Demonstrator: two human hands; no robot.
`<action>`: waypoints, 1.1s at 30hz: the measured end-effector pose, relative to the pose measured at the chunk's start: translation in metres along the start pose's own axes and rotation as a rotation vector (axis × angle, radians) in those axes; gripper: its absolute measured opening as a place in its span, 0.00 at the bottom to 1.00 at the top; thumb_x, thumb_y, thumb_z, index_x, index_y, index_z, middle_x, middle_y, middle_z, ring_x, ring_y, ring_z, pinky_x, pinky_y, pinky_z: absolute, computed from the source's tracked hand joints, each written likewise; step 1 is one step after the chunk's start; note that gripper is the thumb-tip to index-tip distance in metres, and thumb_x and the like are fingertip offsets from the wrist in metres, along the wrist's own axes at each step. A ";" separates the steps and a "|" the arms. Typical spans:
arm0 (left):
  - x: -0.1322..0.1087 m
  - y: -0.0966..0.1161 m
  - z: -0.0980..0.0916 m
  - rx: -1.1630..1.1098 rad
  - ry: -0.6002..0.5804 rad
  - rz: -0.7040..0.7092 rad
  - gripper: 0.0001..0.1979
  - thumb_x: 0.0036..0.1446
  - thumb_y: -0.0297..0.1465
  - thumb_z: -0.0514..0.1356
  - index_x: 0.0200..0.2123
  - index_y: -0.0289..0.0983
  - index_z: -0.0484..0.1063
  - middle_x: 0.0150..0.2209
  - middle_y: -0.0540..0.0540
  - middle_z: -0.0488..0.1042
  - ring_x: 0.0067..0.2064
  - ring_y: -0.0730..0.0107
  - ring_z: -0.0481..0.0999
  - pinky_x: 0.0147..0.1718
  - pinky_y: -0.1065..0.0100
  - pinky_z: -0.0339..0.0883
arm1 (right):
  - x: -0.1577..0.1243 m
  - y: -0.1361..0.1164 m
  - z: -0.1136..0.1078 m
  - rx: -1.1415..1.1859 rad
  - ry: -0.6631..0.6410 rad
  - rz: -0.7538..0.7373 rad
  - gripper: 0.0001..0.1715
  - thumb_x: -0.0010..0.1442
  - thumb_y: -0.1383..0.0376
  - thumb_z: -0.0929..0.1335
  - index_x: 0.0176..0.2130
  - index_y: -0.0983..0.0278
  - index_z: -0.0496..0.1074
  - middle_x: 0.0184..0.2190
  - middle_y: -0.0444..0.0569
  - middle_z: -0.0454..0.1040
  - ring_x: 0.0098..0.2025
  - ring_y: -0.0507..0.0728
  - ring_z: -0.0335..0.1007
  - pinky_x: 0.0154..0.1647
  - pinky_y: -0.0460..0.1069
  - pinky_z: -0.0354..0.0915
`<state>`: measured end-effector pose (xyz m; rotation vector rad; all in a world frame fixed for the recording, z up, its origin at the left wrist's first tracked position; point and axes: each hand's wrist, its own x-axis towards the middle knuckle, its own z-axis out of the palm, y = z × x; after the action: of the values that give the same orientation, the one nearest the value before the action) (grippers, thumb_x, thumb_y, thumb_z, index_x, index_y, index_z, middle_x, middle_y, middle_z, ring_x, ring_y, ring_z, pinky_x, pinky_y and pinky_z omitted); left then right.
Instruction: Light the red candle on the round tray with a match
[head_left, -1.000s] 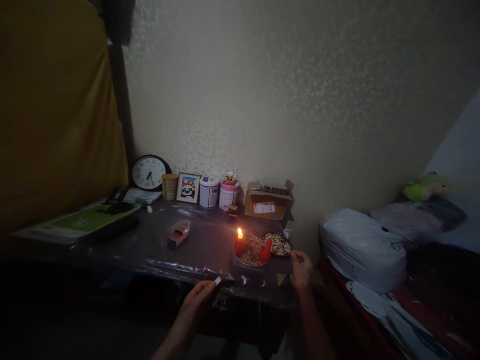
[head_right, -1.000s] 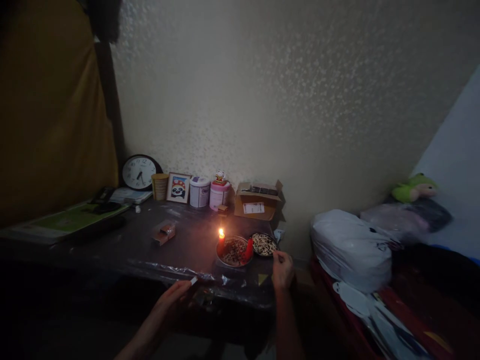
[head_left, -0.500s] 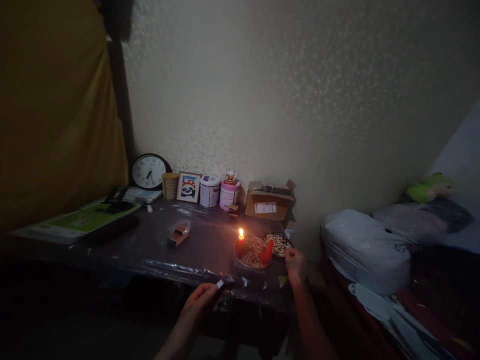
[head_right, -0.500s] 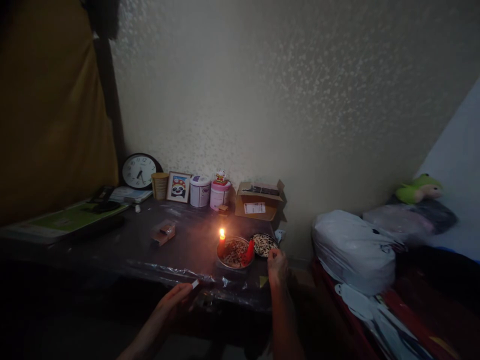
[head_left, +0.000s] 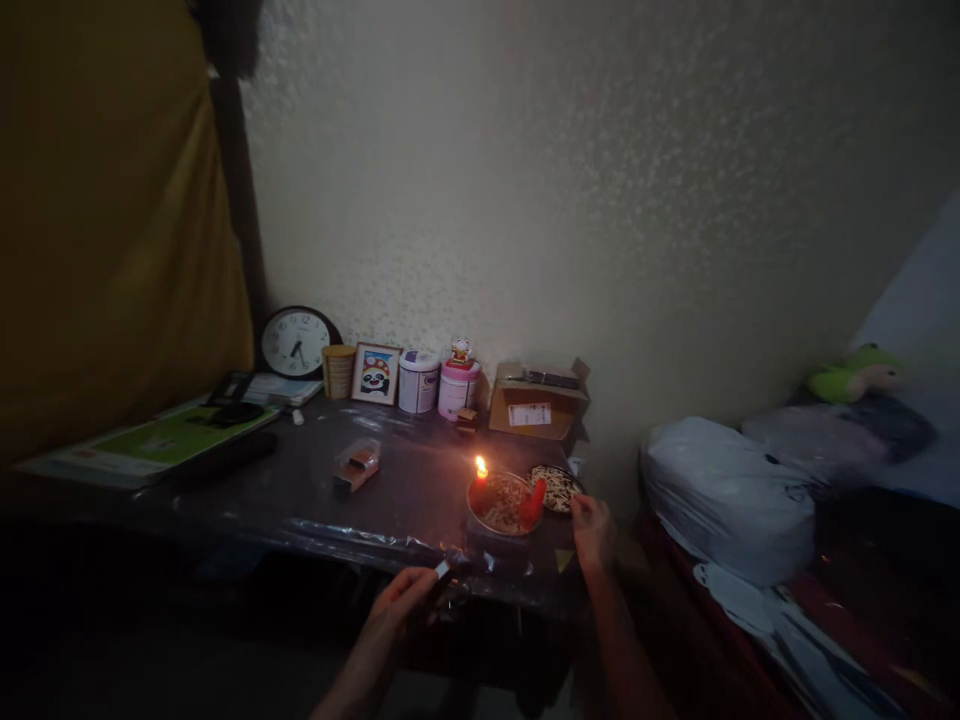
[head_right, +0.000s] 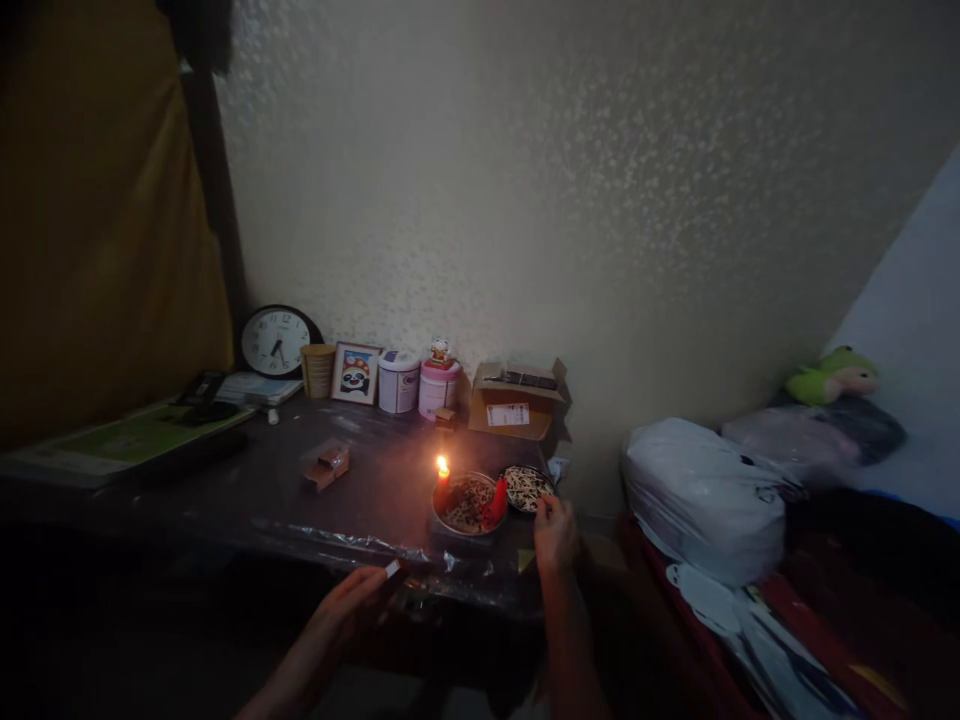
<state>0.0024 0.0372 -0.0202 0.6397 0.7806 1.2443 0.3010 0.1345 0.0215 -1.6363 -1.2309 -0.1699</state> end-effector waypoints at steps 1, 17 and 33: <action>0.001 -0.001 -0.001 -0.014 -0.011 -0.004 0.17 0.36 0.43 0.69 0.24 0.36 0.73 0.21 0.50 0.73 0.24 0.71 0.70 0.25 0.70 0.59 | -0.004 -0.004 -0.005 0.011 0.005 -0.009 0.21 0.52 0.53 0.61 0.28 0.65 0.75 0.29 0.55 0.74 0.30 0.60 0.69 0.31 0.52 0.61; -0.010 0.003 -0.004 0.238 -0.053 0.032 0.17 0.34 0.42 0.70 0.23 0.35 0.74 0.21 0.51 0.73 0.26 0.71 0.69 0.29 0.70 0.60 | -0.162 -0.115 -0.032 0.509 -0.556 -0.291 0.11 0.60 0.63 0.65 0.43 0.57 0.73 0.40 0.46 0.75 0.43 0.55 0.72 0.46 0.47 0.67; -0.004 -0.004 -0.015 0.509 -0.058 0.162 0.19 0.35 0.45 0.68 0.24 0.35 0.72 0.22 0.53 0.71 0.28 0.70 0.67 0.31 0.69 0.59 | -0.166 -0.109 -0.022 0.493 -0.675 -0.213 0.05 0.59 0.64 0.65 0.34 0.62 0.71 0.31 0.45 0.74 0.35 0.54 0.71 0.37 0.45 0.65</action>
<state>-0.0076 0.0327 -0.0317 1.1658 1.0219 1.1703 0.1491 0.0071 -0.0040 -1.1485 -1.7798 0.5614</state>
